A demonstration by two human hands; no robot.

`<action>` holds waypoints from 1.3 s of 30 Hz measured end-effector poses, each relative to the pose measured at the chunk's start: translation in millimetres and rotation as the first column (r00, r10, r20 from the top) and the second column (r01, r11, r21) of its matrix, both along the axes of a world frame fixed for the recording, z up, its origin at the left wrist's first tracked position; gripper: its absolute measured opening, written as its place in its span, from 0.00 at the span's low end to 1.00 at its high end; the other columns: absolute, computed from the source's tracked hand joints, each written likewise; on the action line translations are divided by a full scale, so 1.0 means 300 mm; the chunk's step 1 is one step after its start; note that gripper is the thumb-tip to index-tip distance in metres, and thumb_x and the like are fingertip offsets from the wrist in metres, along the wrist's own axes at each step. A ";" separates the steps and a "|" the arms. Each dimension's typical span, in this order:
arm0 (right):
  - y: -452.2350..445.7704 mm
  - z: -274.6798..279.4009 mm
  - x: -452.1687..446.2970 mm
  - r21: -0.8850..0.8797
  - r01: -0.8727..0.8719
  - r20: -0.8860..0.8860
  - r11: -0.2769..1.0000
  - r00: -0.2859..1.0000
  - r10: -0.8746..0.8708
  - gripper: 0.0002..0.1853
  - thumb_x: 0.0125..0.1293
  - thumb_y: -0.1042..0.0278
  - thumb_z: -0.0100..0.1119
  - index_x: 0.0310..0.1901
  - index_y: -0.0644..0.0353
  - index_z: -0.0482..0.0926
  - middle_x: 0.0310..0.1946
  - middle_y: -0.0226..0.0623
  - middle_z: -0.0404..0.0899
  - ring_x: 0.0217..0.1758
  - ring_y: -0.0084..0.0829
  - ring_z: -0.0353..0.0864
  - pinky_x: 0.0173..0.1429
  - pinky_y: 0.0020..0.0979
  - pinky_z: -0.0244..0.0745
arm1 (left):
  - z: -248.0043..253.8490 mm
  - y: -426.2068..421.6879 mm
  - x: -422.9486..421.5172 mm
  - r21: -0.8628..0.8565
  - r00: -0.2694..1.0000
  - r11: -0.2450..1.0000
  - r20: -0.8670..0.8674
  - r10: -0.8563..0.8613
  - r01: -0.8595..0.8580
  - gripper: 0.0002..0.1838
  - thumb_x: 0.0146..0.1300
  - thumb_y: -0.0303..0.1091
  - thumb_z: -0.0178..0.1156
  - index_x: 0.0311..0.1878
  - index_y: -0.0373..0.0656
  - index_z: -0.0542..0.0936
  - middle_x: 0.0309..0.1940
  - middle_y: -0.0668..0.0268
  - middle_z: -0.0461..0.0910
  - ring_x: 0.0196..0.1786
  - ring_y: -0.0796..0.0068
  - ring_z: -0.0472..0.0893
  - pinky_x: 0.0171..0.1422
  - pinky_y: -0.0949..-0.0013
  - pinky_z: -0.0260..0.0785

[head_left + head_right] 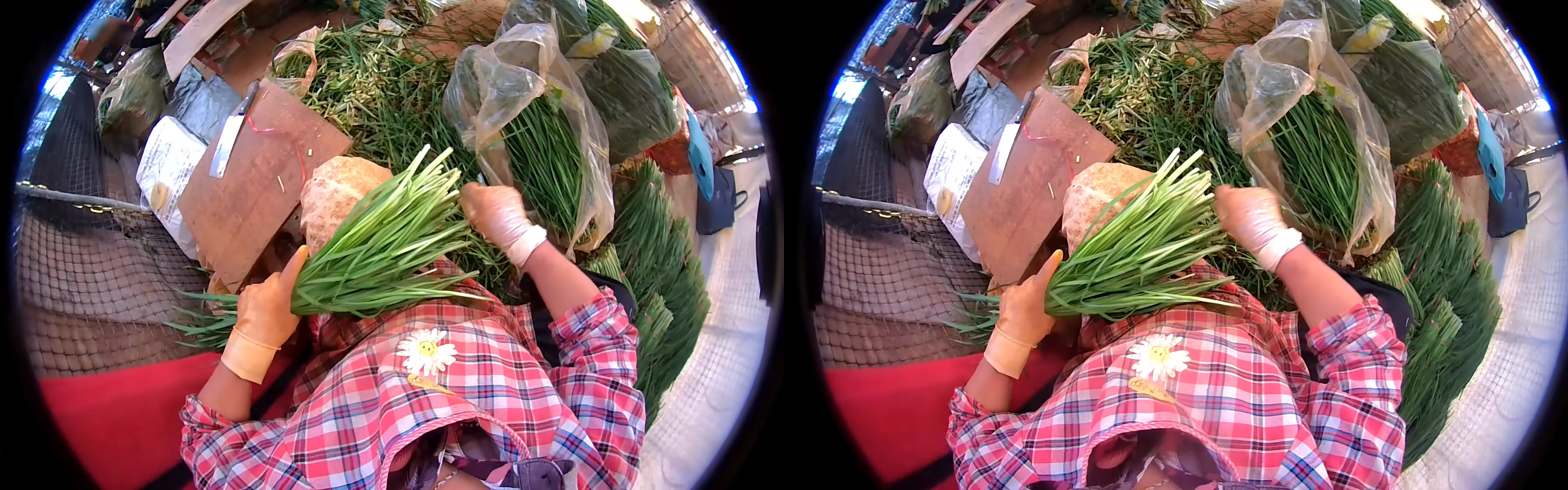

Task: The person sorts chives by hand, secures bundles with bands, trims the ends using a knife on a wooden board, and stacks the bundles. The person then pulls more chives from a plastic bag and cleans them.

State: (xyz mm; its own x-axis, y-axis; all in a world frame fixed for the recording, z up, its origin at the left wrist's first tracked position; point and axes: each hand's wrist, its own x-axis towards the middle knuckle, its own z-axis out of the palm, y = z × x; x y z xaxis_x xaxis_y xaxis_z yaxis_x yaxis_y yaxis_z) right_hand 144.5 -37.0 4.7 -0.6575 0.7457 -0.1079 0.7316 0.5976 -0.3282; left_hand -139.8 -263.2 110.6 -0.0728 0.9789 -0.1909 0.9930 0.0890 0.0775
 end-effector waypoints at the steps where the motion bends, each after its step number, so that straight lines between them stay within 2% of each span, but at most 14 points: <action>1: 0.039 -0.039 0.039 0.078 0.134 0.142 0.988 0.979 -0.144 0.09 0.61 0.61 0.53 0.33 0.57 0.79 0.24 0.43 0.80 0.30 0.46 0.81 0.36 0.44 0.74 | -0.004 -0.005 -0.002 0.008 1.000 1.000 0.005 0.009 -0.009 0.40 0.50 0.32 0.62 0.69 0.57 0.61 0.23 0.59 0.74 0.23 0.52 0.77 0.29 0.53 0.70; 5: 0.120 -0.102 0.258 -0.050 0.076 0.642 0.996 0.767 -0.026 0.13 0.61 0.63 0.51 0.45 0.50 0.81 0.37 0.43 0.82 0.41 0.41 0.82 0.47 0.42 0.74 | -0.024 -0.024 -0.006 0.036 0.999 0.999 0.020 0.027 -0.028 0.38 0.50 0.34 0.63 0.68 0.58 0.63 0.23 0.59 0.74 0.24 0.52 0.78 0.29 0.53 0.69; 8: 0.147 0.043 0.208 -0.180 0.152 -0.270 0.972 0.942 -0.197 0.15 0.62 0.54 0.55 0.37 0.56 0.84 0.31 0.42 0.82 0.37 0.37 0.81 0.45 0.36 0.73 | -0.034 -0.019 -0.004 0.060 0.998 0.998 0.057 0.016 -0.020 0.38 0.50 0.34 0.63 0.67 0.58 0.64 0.23 0.59 0.74 0.24 0.53 0.78 0.29 0.53 0.70; 11: 0.125 0.212 -0.006 0.083 -0.186 -0.573 0.979 0.795 0.200 0.12 0.55 0.57 0.65 0.34 0.56 0.84 0.29 0.37 0.82 0.35 0.35 0.81 0.42 0.34 0.74 | -0.026 -0.006 0.004 0.053 1.000 0.999 0.010 -0.011 0.011 0.37 0.50 0.34 0.63 0.67 0.59 0.64 0.23 0.60 0.74 0.24 0.53 0.77 0.30 0.53 0.70; 13: 0.072 0.142 -0.111 0.337 -0.305 -0.376 0.890 0.823 0.425 0.19 0.55 0.46 0.62 0.41 0.51 0.83 0.35 0.37 0.82 0.45 0.39 0.79 0.56 0.44 0.67 | -0.025 -0.001 0.007 0.036 1.000 0.999 0.004 -0.014 0.014 0.37 0.50 0.35 0.63 0.67 0.59 0.65 0.24 0.59 0.75 0.25 0.53 0.78 0.31 0.53 0.70; 15: 0.049 0.121 -0.162 -0.065 -0.495 -0.069 0.867 0.869 0.491 0.21 0.57 0.42 0.57 0.42 0.50 0.82 0.36 0.40 0.82 0.48 0.43 0.78 0.57 0.44 0.65 | -0.029 0.003 0.005 0.022 1.000 0.999 -0.002 -0.025 0.025 0.37 0.50 0.35 0.64 0.66 0.59 0.65 0.25 0.58 0.77 0.26 0.52 0.78 0.31 0.53 0.70; 19: 0.088 0.077 -0.064 -0.470 -0.235 -0.271 0.851 0.956 0.115 0.16 0.59 0.52 0.57 0.36 0.56 0.82 0.31 0.42 0.81 0.37 0.42 0.80 0.45 0.38 0.73 | -0.046 -0.003 -0.015 -0.042 0.959 0.997 0.272 0.074 -0.065 0.35 0.50 0.36 0.65 0.64 0.60 0.68 0.33 0.49 0.80 0.35 0.48 0.80 0.39 0.54 0.73; 22: 0.167 -0.047 0.152 -0.180 0.084 -0.049 0.980 0.994 -0.094 0.15 0.56 0.51 0.57 0.30 0.55 0.81 0.26 0.43 0.79 0.32 0.45 0.79 0.40 0.43 0.72 | -0.138 -0.028 -0.076 -0.178 0.921 0.972 0.332 0.204 -0.151 0.33 0.48 0.33 0.67 0.61 0.52 0.71 0.37 0.53 0.82 0.39 0.56 0.83 0.45 0.60 0.74; 24: 0.199 -0.147 0.335 -0.168 -0.302 0.320 0.938 0.884 0.342 0.08 0.59 0.64 0.53 0.31 0.49 0.83 0.25 0.35 0.82 0.29 0.34 0.81 0.34 0.35 0.75 | -0.214 -0.056 -0.119 -0.227 0.585 0.953 0.752 0.304 -0.203 0.31 0.45 0.29 0.71 0.56 0.41 0.73 0.40 0.61 0.83 0.42 0.71 0.82 0.49 0.68 0.73; 25: 0.160 -0.099 0.350 -0.489 -0.231 0.228 0.842 0.897 0.378 0.09 0.59 0.70 0.52 0.34 0.51 0.84 0.27 0.32 0.83 0.29 0.28 0.83 0.31 0.29 0.75 | -0.202 -0.050 -0.116 -0.222 0.588 0.953 0.750 0.301 -0.206 0.31 0.45 0.29 0.71 0.56 0.41 0.73 0.40 0.61 0.83 0.42 0.71 0.82 0.49 0.68 0.73; 27: 0.008 0.000 0.372 -0.935 0.135 0.041 0.327 0.960 -0.278 0.14 0.60 0.61 0.61 0.45 0.58 0.83 0.31 0.31 0.84 0.30 0.19 0.81 0.35 0.21 0.76 | -0.162 -0.014 -0.089 -0.527 0.329 0.825 0.757 0.565 -0.204 0.33 0.39 0.25 0.74 0.53 0.35 0.74 0.41 0.67 0.82 0.45 0.79 0.78 0.51 0.72 0.71; 29: -0.070 0.063 0.315 -0.916 -0.110 -0.169 0.385 0.978 -0.125 0.22 0.58 0.53 0.65 0.50 0.59 0.80 0.41 0.35 0.83 0.40 0.22 0.80 0.48 0.25 0.75 | -0.097 0.023 -0.032 -0.629 0.046 0.753 0.761 0.647 -0.194 0.29 0.41 0.16 0.67 0.52 0.34 0.74 0.35 0.58 0.81 0.29 0.67 0.82 0.26 0.69 0.75; 34: -0.199 -0.040 0.100 -0.834 -0.322 -0.460 0.448 0.853 -0.244 0.28 0.60 0.51 0.64 0.57 0.60 0.74 0.46 0.44 0.80 0.51 0.32 0.77 0.59 0.31 0.69 | -0.055 0.076 0.058 -0.668 -0.133 0.725 0.744 0.654 -0.169 0.24 0.44 0.18 0.64 0.50 0.33 0.75 0.32 0.57 0.81 0.24 0.69 0.80 0.24 0.72 0.73; 39: -0.133 0.023 0.065 -0.729 0.033 -0.317 0.684 0.869 -0.379 0.18 0.58 0.53 0.65 0.38 0.61 0.83 0.29 0.40 0.83 0.34 0.33 0.82 0.42 0.28 0.75 | -0.004 0.091 0.098 -0.664 -0.136 0.731 0.748 0.650 -0.156 0.23 0.44 0.18 0.63 0.49 0.32 0.75 0.31 0.56 0.81 0.22 0.69 0.79 0.24 0.73 0.72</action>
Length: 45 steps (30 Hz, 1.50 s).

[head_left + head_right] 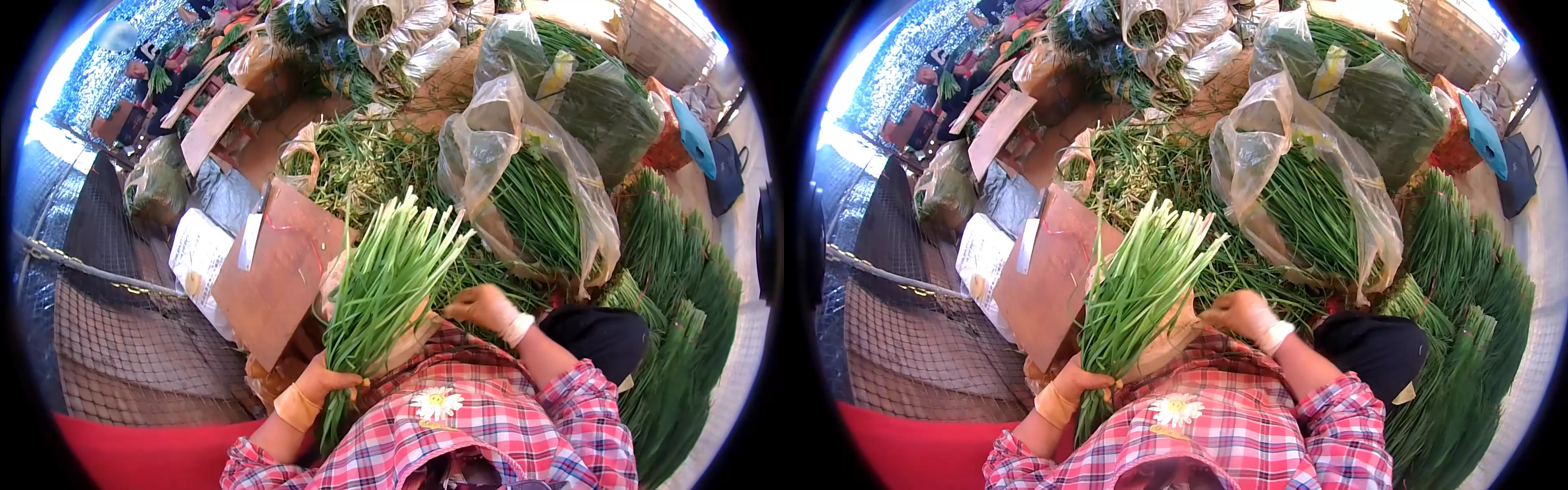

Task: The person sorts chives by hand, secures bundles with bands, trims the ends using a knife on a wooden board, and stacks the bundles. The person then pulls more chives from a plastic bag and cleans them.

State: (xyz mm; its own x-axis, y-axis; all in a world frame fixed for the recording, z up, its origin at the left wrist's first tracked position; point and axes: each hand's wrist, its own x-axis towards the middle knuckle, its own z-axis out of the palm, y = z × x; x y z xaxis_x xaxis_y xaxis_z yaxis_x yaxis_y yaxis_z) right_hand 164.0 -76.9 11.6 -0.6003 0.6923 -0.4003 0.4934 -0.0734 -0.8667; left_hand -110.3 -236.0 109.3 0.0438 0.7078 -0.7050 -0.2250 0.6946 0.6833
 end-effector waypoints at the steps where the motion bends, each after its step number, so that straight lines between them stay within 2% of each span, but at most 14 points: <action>1: 0.031 -0.022 0.051 -0.067 0.147 -0.085 0.987 0.985 -0.152 0.18 0.58 0.54 0.65 0.41 0.62 0.82 0.34 0.41 0.83 0.37 0.32 0.81 0.45 0.29 0.75 | 0.002 -0.012 -0.015 0.030 1.000 0.999 0.001 -0.018 0.018 0.23 0.44 0.18 0.63 0.49 0.32 0.75 0.31 0.56 0.81 0.22 0.69 0.80 0.24 0.73 0.72; 5: 0.085 -0.019 0.102 -0.058 0.421 -0.420 0.905 0.812 -0.405 0.36 0.56 0.61 0.66 0.63 0.66 0.63 0.56 0.47 0.71 0.56 0.32 0.72 0.59 0.32 0.71 | -0.026 -0.049 -0.063 0.036 0.998 0.998 -0.021 -0.058 0.059 0.28 0.42 0.18 0.67 0.52 0.33 0.75 0.36 0.57 0.81 0.30 0.69 0.81 0.31 0.71 0.73; 7: 0.054 -0.028 0.015 -0.285 0.147 -0.371 0.947 0.894 -0.250 0.31 0.56 0.62 0.64 0.59 0.66 0.68 0.48 0.43 0.76 0.44 0.28 0.77 0.45 0.27 0.76 | -0.063 -0.068 -0.075 0.064 0.996 0.996 -0.073 -0.050 0.055 0.33 0.39 0.20 0.72 0.54 0.35 0.74 0.45 0.62 0.81 0.44 0.73 0.79 0.50 0.69 0.72; 9: 0.021 -0.146 -0.063 -0.401 -0.032 -0.435 0.915 0.886 -0.160 0.29 0.59 0.65 0.59 0.63 0.61 0.66 0.43 0.38 0.78 0.33 0.25 0.77 0.38 0.23 0.75 | -0.099 -0.086 -0.083 0.121 0.983 0.988 -0.166 -0.076 0.097 0.29 0.41 0.19 0.70 0.52 0.35 0.75 0.39 0.60 0.81 0.35 0.71 0.80 0.38 0.70 0.73; 14: 0.239 -0.114 0.138 -0.542 0.276 -0.492 0.794 0.662 -0.566 0.28 0.59 0.64 0.57 0.63 0.54 0.68 0.27 0.28 0.76 0.26 0.19 0.75 0.29 0.21 0.69 | -0.152 -0.148 -0.151 0.047 0.925 0.987 -0.359 -0.128 0.155 0.33 0.40 0.26 0.75 0.53 0.36 0.75 0.46 0.66 0.81 0.47 0.77 0.78 0.55 0.71 0.70; 15: 0.261 -0.100 0.147 -0.220 0.226 -0.011 0.949 0.972 -0.234 0.28 0.58 0.62 0.59 0.62 0.54 0.69 0.32 0.34 0.79 0.30 0.27 0.78 0.35 0.27 0.73 | -0.155 -0.153 -0.158 0.024 0.905 0.985 -0.399 -0.147 0.171 0.32 0.40 0.27 0.75 0.53 0.36 0.75 0.45 0.66 0.81 0.46 0.77 0.79 0.53 0.71 0.71; 17: 0.296 -0.014 0.138 0.251 -0.114 0.590 0.961 0.805 -0.058 0.31 0.56 0.60 0.61 0.63 0.53 0.67 0.39 0.44 0.81 0.38 0.39 0.81 0.45 0.35 0.76 | -0.172 -0.152 -0.168 0.092 0.873 0.973 -0.465 -0.147 0.213 0.32 0.40 0.27 0.75 0.53 0.36 0.75 0.45 0.66 0.81 0.46 0.77 0.79 0.52 0.71 0.71; 21: 0.289 0.180 -0.021 0.685 -0.001 -0.072 0.728 0.995 0.069 0.20 0.55 0.60 0.65 0.51 0.51 0.79 0.44 0.39 0.81 0.48 0.41 0.78 0.55 0.36 0.71 | -0.199 -0.147 -0.160 0.164 0.809 0.930 -0.556 -0.189 0.330 0.31 0.41 0.31 0.75 0.52 0.37 0.75 0.43 0.65 0.82 0.44 0.78 0.79 0.50 0.70 0.72; 24: 0.284 0.142 -0.196 0.845 -0.138 -0.038 0.516 0.948 0.316 0.19 0.49 0.57 0.69 0.44 0.53 0.82 0.40 0.38 0.82 0.46 0.40 0.79 0.55 0.37 0.70 | -0.208 -0.139 -0.165 0.112 0.841 0.954 -0.508 -0.184 0.277 0.31 0.42 0.32 0.74 0.52 0.37 0.74 0.42 0.65 0.82 0.44 0.78 0.79 0.50 0.71 0.72; 30: 0.240 0.175 -0.255 0.041 -0.158 -0.283 0.987 0.945 0.163 0.12 0.58 0.70 0.64 0.42 0.67 0.82 0.35 0.37 0.83 0.39 0.25 0.78 0.48 0.27 0.73 | -0.231 -0.172 -0.169 0.210 0.801 0.941 -0.592 -0.092 0.263 0.30 0.42 0.33 0.72 0.52 0.39 0.74 0.42 0.63 0.82 0.44 0.75 0.80 0.51 0.70 0.72; 36: 0.369 0.100 -0.100 0.496 0.292 0.113 0.817 0.912 -0.395 0.09 0.63 0.64 0.54 0.37 0.56 0.83 0.31 0.42 0.82 0.30 0.36 0.81 0.38 0.36 0.76 | -0.206 -0.170 -0.175 0.041 0.865 0.979 -0.477 -0.156 0.199 0.34 0.40 0.29 0.73 0.54 0.38 0.73 0.44 0.65 0.81 0.44 0.77 0.79 0.51 0.72 0.71; 38: 0.418 0.125 0.011 0.496 -0.359 0.757 0.790 0.625 -0.192 0.12 0.59 0.59 0.56 0.39 0.54 0.83 0.32 0.44 0.82 0.36 0.44 0.82 0.41 0.40 0.75 | -0.230 -0.197 -0.176 0.149 0.803 0.950 -0.579 -0.141 0.274 0.34 0.40 0.28 0.73 0.55 0.38 0.73 0.45 0.65 0.81 0.45 0.76 0.79 0.51 0.72 0.71; 42: 0.297 0.191 -0.036 0.667 -0.174 0.391 0.725 0.910 -0.142 0.14 0.55 0.61 0.62 0.43 0.53 0.83 0.34 0.38 0.84 0.40 0.38 0.82 0.46 0.37 0.75 | -0.270 -0.185 -0.181 0.134 0.837 0.961 -0.531 -0.137 0.243 0.34 0.41 0.29 0.73 0.55 0.38 0.73 0.45 0.65 0.81 0.45 0.77 0.78 0.53 0.72 0.70; 45: 0.224 0.170 -0.175 -0.024 -0.121 -0.186 0.992 0.976 0.114 0.17 0.57 0.59 0.65 0.43 0.63 0.82 0.30 0.33 0.82 0.36 0.26 0.81 0.41 0.29 0.75 | -0.248 -0.176 -0.156 0.175 0.819 0.949 -0.560 -0.125 0.264 0.34 0.40 0.29 0.73 0.55 0.37 0.73 0.45 0.65 0.81 0.46 0.77 0.79 0.53 0.72 0.70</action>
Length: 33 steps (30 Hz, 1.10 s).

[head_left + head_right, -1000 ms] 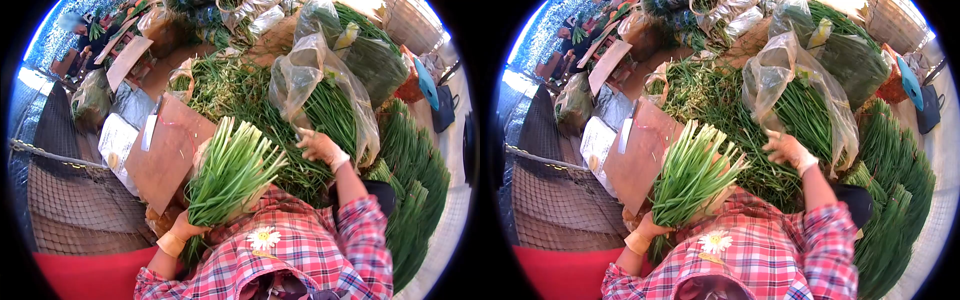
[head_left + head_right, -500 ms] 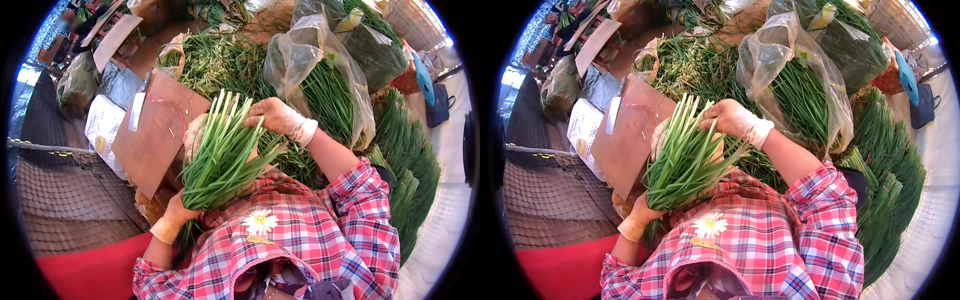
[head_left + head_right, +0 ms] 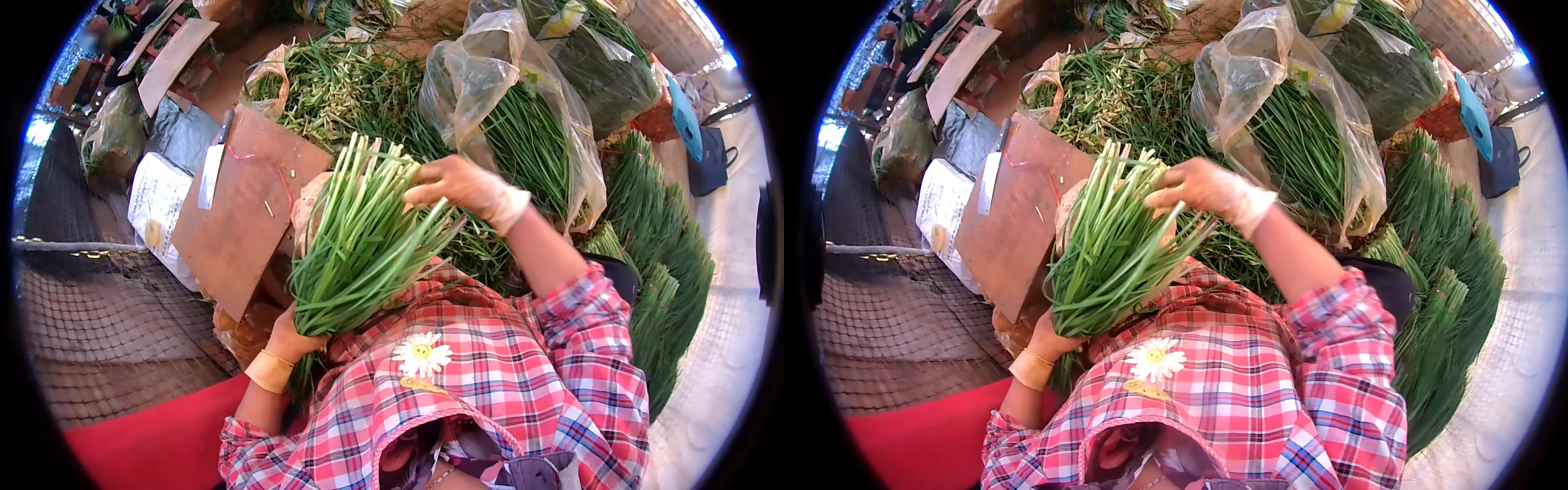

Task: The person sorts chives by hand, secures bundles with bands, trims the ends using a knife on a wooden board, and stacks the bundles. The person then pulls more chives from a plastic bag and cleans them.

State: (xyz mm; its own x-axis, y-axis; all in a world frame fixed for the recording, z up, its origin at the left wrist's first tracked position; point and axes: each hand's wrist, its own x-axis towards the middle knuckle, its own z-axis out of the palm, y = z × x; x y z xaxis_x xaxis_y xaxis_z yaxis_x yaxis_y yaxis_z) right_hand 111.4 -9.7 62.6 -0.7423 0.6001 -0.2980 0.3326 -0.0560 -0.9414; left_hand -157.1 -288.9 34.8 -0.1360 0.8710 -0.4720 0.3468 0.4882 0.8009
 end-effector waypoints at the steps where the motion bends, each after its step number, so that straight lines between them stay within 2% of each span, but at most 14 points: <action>1: -0.012 -0.048 -0.035 -0.151 -0.024 -0.052 0.988 0.999 0.016 0.19 0.58 0.58 0.65 0.42 0.67 0.81 0.28 0.33 0.81 0.35 0.23 0.80 0.39 0.26 0.75 | 0.008 0.003 0.004 -0.013 0.999 1.000 0.023 0.028 -0.028 0.34 0.41 0.30 0.73 0.55 0.38 0.73 0.45 0.65 0.81 0.46 0.77 0.79 0.53 0.72 0.70; 5: -0.047 -0.093 -0.064 -0.240 0.061 -0.193 0.969 0.975 -0.109 0.17 0.60 0.59 0.64 0.40 0.68 0.82 0.26 0.35 0.81 0.30 0.25 0.80 0.36 0.28 0.74 | 0.005 -0.004 0.005 0.009 0.997 1.000 -0.066 -0.029 0.030 0.33 0.42 0.31 0.73 0.54 0.38 0.73 0.46 0.64 0.81 0.47 0.75 0.79 0.54 0.71 0.70; 8: -0.050 -0.090 -0.045 0.467 -0.104 0.233 0.878 0.972 -0.009 0.19 0.55 0.52 0.63 0.39 0.61 0.82 0.27 0.47 0.80 0.31 0.44 0.80 0.39 0.39 0.74 | -0.008 0.005 -0.010 -0.043 0.992 0.994 -0.063 -0.108 0.105 0.33 0.42 0.32 0.74 0.55 0.38 0.73 0.46 0.63 0.81 0.48 0.74 0.79 0.55 0.72 0.70; 11: -0.045 -0.051 -0.059 0.544 -0.259 0.427 0.798 0.904 0.002 0.21 0.53 0.50 0.64 0.37 0.62 0.82 0.28 0.50 0.80 0.32 0.48 0.79 0.41 0.38 0.74 | -0.012 0.018 0.003 -0.098 0.999 0.994 0.009 -0.041 0.041 0.35 0.41 0.33 0.74 0.55 0.38 0.72 0.47 0.64 0.81 0.49 0.75 0.79 0.55 0.72 0.70; 13: -0.061 -0.043 -0.068 0.504 -0.222 0.432 0.835 0.902 -0.021 0.20 0.55 0.51 0.61 0.38 0.62 0.81 0.29 0.51 0.80 0.32 0.48 0.79 0.42 0.38 0.74 | -0.038 0.004 -0.010 -0.048 0.998 0.997 -0.017 -0.068 0.067 0.35 0.41 0.33 0.75 0.56 0.38 0.72 0.47 0.64 0.80 0.49 0.75 0.79 0.56 0.72 0.70; 15: -0.090 -0.078 -0.069 -0.084 0.171 -0.150 0.982 0.972 -0.182 0.21 0.55 0.50 0.54 0.34 0.63 0.80 0.28 0.50 0.79 0.34 0.51 0.79 0.42 0.45 0.74 | -0.049 -0.001 -0.018 0.002 0.994 0.995 -0.045 -0.096 0.096 0.35 0.41 0.33 0.75 0.56 0.38 0.72 0.48 0.65 0.80 0.50 0.75 0.78 0.56 0.72 0.69; 17: -0.085 -0.106 -0.058 -0.115 0.139 -0.133 0.984 0.979 -0.154 0.18 0.56 0.55 0.54 0.34 0.65 0.80 0.28 0.48 0.80 0.32 0.45 0.81 0.41 0.41 0.75 | -0.052 0.002 -0.016 -0.008 0.993 0.993 -0.042 -0.115 0.114 0.36 0.41 0.32 0.75 0.56 0.38 0.72 0.48 0.65 0.80 0.50 0.76 0.78 0.56 0.72 0.69; 19: -0.086 -0.121 -0.057 0.525 -0.081 0.314 0.847 0.944 -0.104 0.15 0.57 0.62 0.55 0.38 0.67 0.80 0.27 0.43 0.81 0.29 0.33 0.82 0.39 0.33 0.75 | -0.055 0.001 -0.024 -0.005 0.995 0.995 -0.025 -0.096 0.096 0.35 0.41 0.32 0.74 0.56 0.38 0.72 0.48 0.65 0.80 0.50 0.76 0.78 0.56 0.72 0.69; 21: -0.091 -0.130 -0.070 0.578 -0.106 0.369 0.809 0.918 -0.143 0.13 0.58 0.68 0.56 0.40 0.68 0.80 0.25 0.37 0.80 0.27 0.25 0.80 0.38 0.28 0.74 | -0.053 0.008 -0.019 -0.004 0.997 0.997 -0.004 -0.072 0.072 0.35 0.41 0.32 0.74 0.56 0.38 0.72 0.48 0.64 0.80 0.50 0.76 0.78 0.56 0.71 0.69; 22: -0.097 -0.132 -0.077 0.274 0.168 0.114 0.947 0.972 -0.206 0.13 0.58 0.67 0.56 0.40 0.68 0.80 0.25 0.38 0.80 0.27 0.26 0.80 0.38 0.28 0.74 | -0.045 0.020 -0.010 0.042 0.988 0.991 -0.087 -0.124 0.128 0.34 0.42 0.32 0.74 0.56 0.38 0.72 0.48 0.64 0.80 0.50 0.75 0.78 0.56 0.71 0.69; 23: -0.103 -0.134 -0.083 -0.125 0.335 -0.106 0.934 0.931 -0.349 0.13 0.58 0.66 0.56 0.39 0.68 0.79 0.25 0.38 0.80 0.26 0.27 0.79 0.37 0.29 0.74 | -0.042 0.028 -0.005 0.082 0.971 0.979 -0.171 -0.169 0.185 0.34 0.42 0.32 0.73 0.55 0.38 0.73 0.48 0.63 0.80 0.50 0.75 0.78 0.55 0.71 0.70; 24: -0.113 -0.159 -0.081 -0.227 0.348 -0.194 0.909 0.899 -0.393 0.13 0.59 0.66 0.57 0.39 0.70 0.79 0.26 0.38 0.80 0.27 0.26 0.79 0.36 0.27 0.74 | -0.077 0.023 -0.019 0.155 0.936 0.944 -0.248 -0.249 0.292 0.33 0.43 0.32 0.73 0.55 0.38 0.73 0.48 0.63 0.80 0.49 0.74 0.79 0.55 0.71 0.70; 27: -0.127 -0.163 -0.068 -0.195 0.340 -0.116 0.920 0.923 -0.366 0.13 0.60 0.66 0.58 0.39 0.70 0.78 0.27 0.37 0.81 0.27 0.24 0.79 0.35 0.25 0.73 | -0.041 0.024 0.003 0.071 0.994 0.994 -0.064 -0.083 0.088 0.33 0.43 0.32 0.73 0.55 0.38 0.73 0.48 0.63 0.80 0.49 0.74 0.79 0.55 0.71 0.70; 33: -0.096 -0.161 -0.058 -0.387 0.259 -0.254 0.885 0.893 -0.372 0.10 0.59 0.67 0.60 0.39 0.65 0.77 0.27 0.33 0.80 0.28 0.20 0.77 0.32 0.20 0.71 | -0.074 0.007 -0.020 0.069 0.997 0.995 -0.028 -0.074 0.075 0.33 0.43 0.32 0.73 0.56 0.38 0.72 0.48 0.64 0.80 0.49 0.76 0.78 0.55 0.71 0.69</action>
